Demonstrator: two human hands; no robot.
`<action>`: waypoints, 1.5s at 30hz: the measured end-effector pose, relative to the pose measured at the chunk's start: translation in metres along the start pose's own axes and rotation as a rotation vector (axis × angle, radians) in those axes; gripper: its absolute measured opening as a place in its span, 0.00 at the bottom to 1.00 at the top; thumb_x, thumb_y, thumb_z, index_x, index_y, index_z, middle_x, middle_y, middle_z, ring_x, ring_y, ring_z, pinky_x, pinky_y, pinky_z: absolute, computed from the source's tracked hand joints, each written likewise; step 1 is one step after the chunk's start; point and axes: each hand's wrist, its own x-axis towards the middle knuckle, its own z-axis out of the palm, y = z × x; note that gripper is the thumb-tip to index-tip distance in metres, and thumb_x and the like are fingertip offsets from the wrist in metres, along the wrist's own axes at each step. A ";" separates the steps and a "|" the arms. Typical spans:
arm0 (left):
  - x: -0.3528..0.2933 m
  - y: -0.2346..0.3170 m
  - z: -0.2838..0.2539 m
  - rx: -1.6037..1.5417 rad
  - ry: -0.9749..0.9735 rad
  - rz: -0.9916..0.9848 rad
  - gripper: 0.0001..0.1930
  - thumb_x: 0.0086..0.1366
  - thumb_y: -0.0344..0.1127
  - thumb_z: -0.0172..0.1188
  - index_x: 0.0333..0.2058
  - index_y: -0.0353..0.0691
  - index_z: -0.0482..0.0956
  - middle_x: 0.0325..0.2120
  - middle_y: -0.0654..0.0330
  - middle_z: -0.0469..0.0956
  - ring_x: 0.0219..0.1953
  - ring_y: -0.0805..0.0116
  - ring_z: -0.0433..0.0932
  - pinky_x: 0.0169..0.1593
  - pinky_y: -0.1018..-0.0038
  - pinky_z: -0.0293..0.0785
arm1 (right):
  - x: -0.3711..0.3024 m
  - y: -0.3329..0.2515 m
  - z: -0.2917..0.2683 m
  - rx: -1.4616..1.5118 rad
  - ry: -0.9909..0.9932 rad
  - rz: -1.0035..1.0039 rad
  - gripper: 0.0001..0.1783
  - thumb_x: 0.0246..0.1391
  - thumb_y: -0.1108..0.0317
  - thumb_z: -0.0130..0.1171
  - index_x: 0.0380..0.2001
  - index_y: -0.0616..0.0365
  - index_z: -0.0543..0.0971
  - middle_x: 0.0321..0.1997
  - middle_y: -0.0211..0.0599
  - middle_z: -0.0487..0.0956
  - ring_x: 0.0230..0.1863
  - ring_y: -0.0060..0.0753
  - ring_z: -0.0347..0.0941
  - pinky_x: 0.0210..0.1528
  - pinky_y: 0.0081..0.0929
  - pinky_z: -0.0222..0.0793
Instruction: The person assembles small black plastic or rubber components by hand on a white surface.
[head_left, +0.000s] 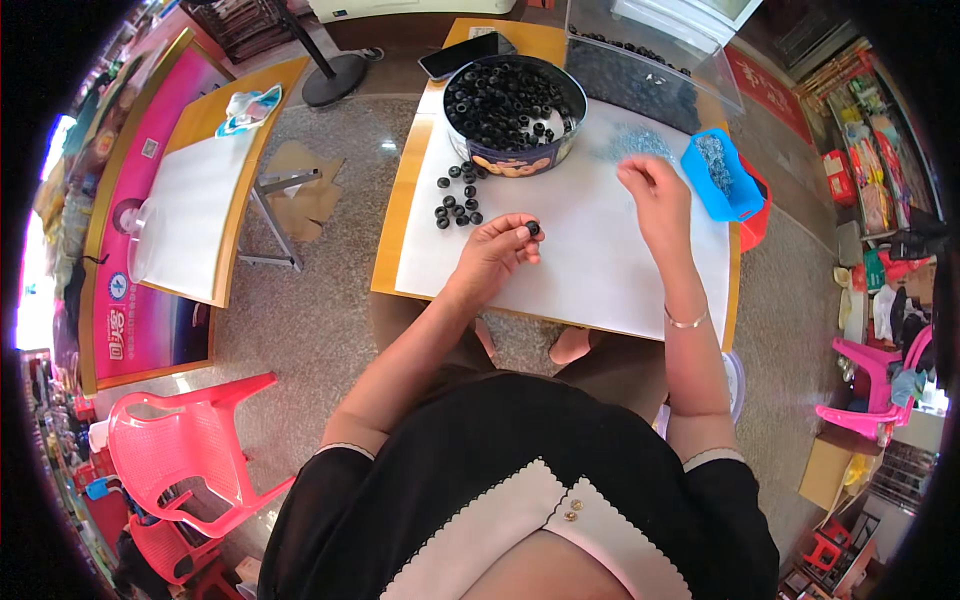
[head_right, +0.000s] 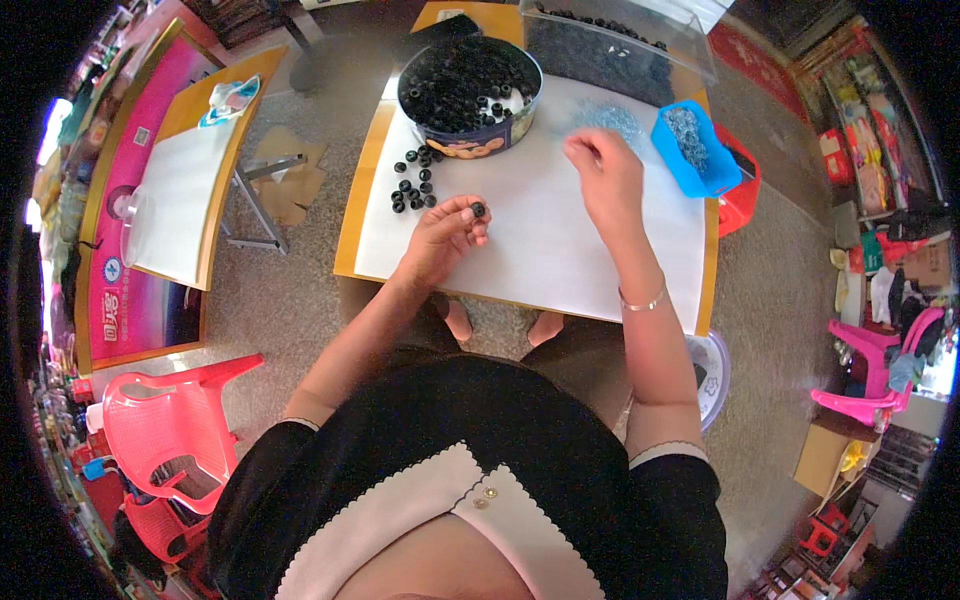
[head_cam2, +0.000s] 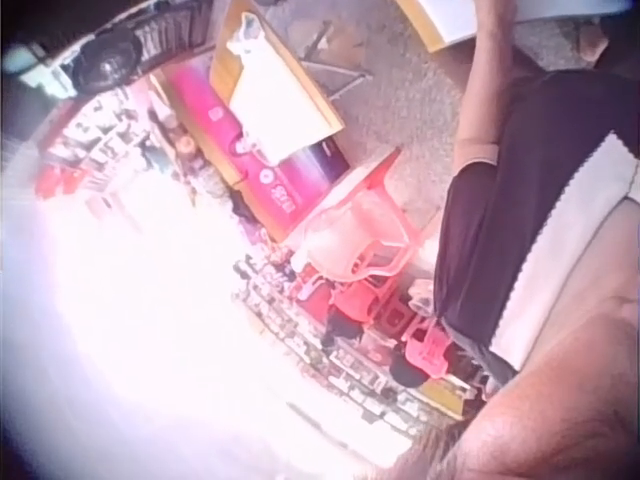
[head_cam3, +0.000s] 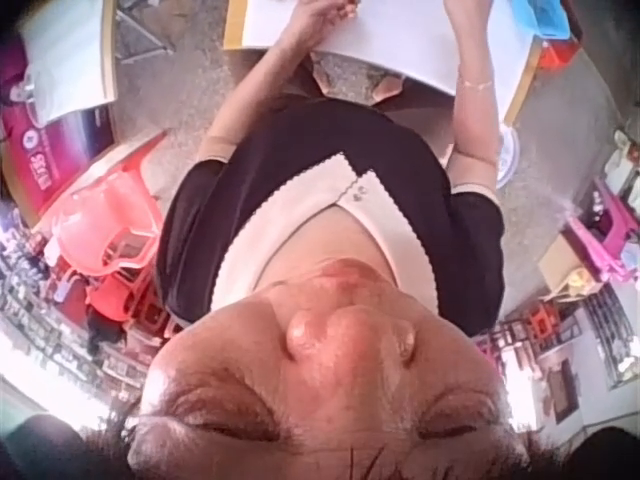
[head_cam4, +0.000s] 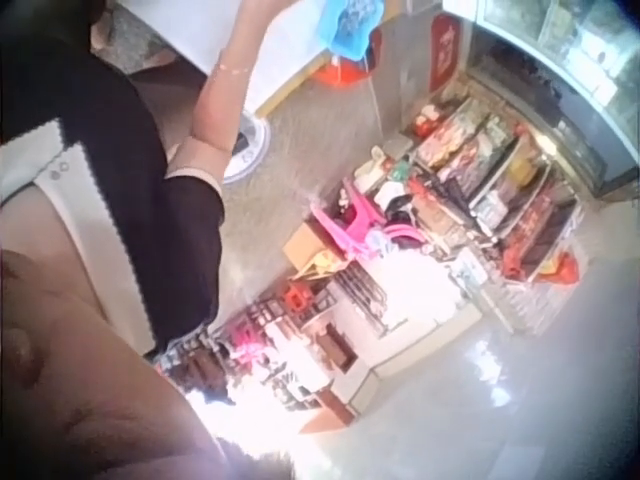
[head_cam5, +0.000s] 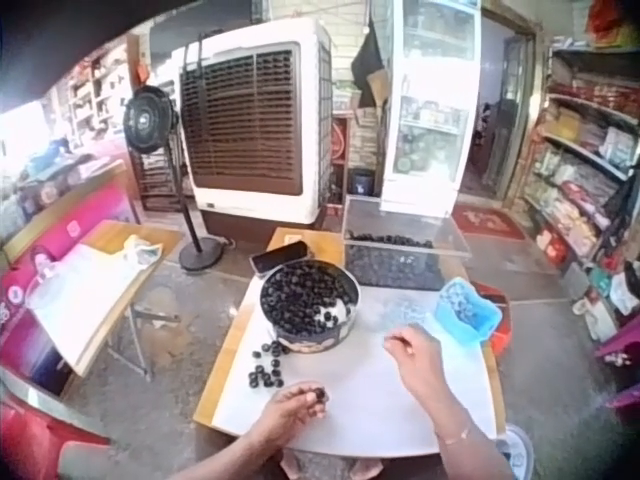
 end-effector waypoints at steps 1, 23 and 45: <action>-0.001 0.000 -0.001 0.003 0.003 0.007 0.10 0.62 0.31 0.55 0.40 0.33 0.73 0.33 0.58 0.75 0.30 0.73 0.74 0.38 0.77 0.73 | 0.014 -0.011 0.010 -0.031 -0.042 -0.077 0.05 0.48 0.70 0.59 0.30 0.59 0.78 0.27 0.38 0.77 0.31 0.32 0.74 0.35 0.24 0.68; 0.001 0.001 0.001 -0.084 -0.006 -0.060 0.09 0.62 0.26 0.54 0.41 0.31 0.74 0.33 0.55 0.77 0.30 0.72 0.76 0.37 0.75 0.75 | 0.119 -0.007 0.151 -0.847 -0.600 -0.016 0.11 0.44 0.72 0.55 0.32 0.64 0.81 0.36 0.50 0.80 0.41 0.51 0.77 0.42 0.41 0.73; 0.002 0.000 0.003 -0.055 0.029 0.004 0.09 0.64 0.29 0.52 0.41 0.32 0.73 0.33 0.57 0.76 0.30 0.72 0.74 0.38 0.76 0.73 | -0.043 -0.001 0.049 0.755 -0.359 0.415 0.10 0.48 0.73 0.59 0.37 0.61 0.79 0.30 0.28 0.78 0.31 0.16 0.68 0.37 0.15 0.64</action>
